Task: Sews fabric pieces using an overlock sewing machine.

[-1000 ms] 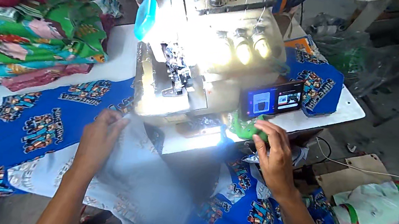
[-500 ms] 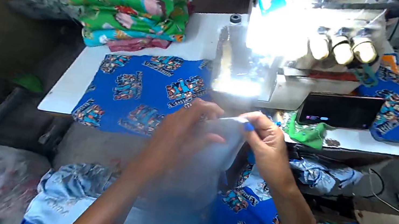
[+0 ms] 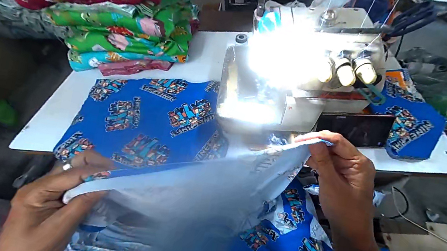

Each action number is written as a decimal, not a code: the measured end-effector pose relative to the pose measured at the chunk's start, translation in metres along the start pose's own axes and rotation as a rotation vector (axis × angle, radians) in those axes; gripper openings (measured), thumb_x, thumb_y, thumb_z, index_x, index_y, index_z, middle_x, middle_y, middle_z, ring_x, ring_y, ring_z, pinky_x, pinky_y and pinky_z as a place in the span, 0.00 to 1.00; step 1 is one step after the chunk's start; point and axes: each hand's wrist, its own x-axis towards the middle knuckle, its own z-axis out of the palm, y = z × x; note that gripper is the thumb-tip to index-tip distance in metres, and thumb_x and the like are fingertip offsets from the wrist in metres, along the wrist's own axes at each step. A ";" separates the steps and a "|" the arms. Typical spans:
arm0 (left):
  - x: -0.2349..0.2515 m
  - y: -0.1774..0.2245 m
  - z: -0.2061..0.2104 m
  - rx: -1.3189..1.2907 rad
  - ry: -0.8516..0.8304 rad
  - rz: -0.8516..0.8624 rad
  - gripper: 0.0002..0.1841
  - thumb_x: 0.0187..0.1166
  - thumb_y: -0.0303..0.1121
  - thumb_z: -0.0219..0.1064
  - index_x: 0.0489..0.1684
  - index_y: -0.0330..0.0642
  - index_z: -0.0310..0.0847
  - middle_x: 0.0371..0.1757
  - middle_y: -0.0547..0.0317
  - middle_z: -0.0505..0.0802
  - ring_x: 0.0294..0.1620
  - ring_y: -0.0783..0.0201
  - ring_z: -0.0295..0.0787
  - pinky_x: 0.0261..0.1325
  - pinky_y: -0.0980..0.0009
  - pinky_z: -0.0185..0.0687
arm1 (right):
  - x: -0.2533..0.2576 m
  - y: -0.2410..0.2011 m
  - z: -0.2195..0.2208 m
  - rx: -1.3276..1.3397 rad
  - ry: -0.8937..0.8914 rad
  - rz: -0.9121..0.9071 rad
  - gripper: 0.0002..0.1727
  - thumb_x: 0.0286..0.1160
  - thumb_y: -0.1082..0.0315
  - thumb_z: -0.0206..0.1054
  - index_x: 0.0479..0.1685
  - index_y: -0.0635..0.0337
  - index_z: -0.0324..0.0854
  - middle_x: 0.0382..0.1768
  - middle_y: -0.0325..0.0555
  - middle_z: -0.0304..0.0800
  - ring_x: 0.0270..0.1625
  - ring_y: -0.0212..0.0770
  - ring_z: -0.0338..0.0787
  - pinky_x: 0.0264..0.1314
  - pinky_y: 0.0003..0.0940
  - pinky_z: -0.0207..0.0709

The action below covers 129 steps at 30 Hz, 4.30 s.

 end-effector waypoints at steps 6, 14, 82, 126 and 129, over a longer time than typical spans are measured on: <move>0.018 0.003 -0.028 0.039 0.122 0.096 0.10 0.76 0.38 0.75 0.52 0.55 0.89 0.51 0.79 0.92 0.55 0.77 0.87 0.62 0.77 0.81 | 0.014 -0.023 -0.016 -0.192 0.074 -0.139 0.09 0.80 0.71 0.69 0.54 0.53 0.88 0.53 0.29 0.91 0.53 0.23 0.90 0.56 0.19 0.86; 0.004 0.016 -0.014 0.241 0.163 0.105 0.17 0.81 0.23 0.67 0.68 0.32 0.81 0.54 0.66 0.95 0.52 0.77 0.91 0.59 0.75 0.87 | -0.002 -0.018 -0.014 -0.140 0.078 -0.096 0.10 0.67 0.73 0.78 0.46 0.55 0.90 0.44 0.33 0.90 0.46 0.26 0.91 0.50 0.22 0.91; 0.180 0.023 0.143 0.364 -0.280 0.323 0.11 0.82 0.37 0.68 0.40 0.40 0.94 0.36 0.57 0.93 0.37 0.70 0.87 0.46 0.73 0.79 | 0.036 0.041 0.050 -0.219 0.087 0.042 0.17 0.82 0.65 0.69 0.66 0.56 0.75 0.46 0.40 0.88 0.44 0.28 0.91 0.43 0.23 0.87; 0.183 0.010 0.122 0.230 -0.086 0.294 0.10 0.83 0.33 0.66 0.42 0.35 0.90 0.41 0.56 0.92 0.36 0.77 0.82 0.44 0.80 0.77 | -0.042 0.045 0.041 -0.154 -0.099 0.159 0.10 0.82 0.64 0.66 0.46 0.64 0.85 0.39 0.36 0.91 0.42 0.19 0.89 0.50 0.16 0.83; 0.201 -0.016 0.141 0.355 -0.223 0.192 0.10 0.81 0.32 0.68 0.41 0.35 0.91 0.45 0.46 0.93 0.49 0.53 0.89 0.57 0.53 0.81 | -0.050 0.058 0.044 -0.106 -0.094 0.231 0.09 0.81 0.68 0.67 0.48 0.66 0.84 0.38 0.38 0.93 0.40 0.21 0.90 0.47 0.16 0.85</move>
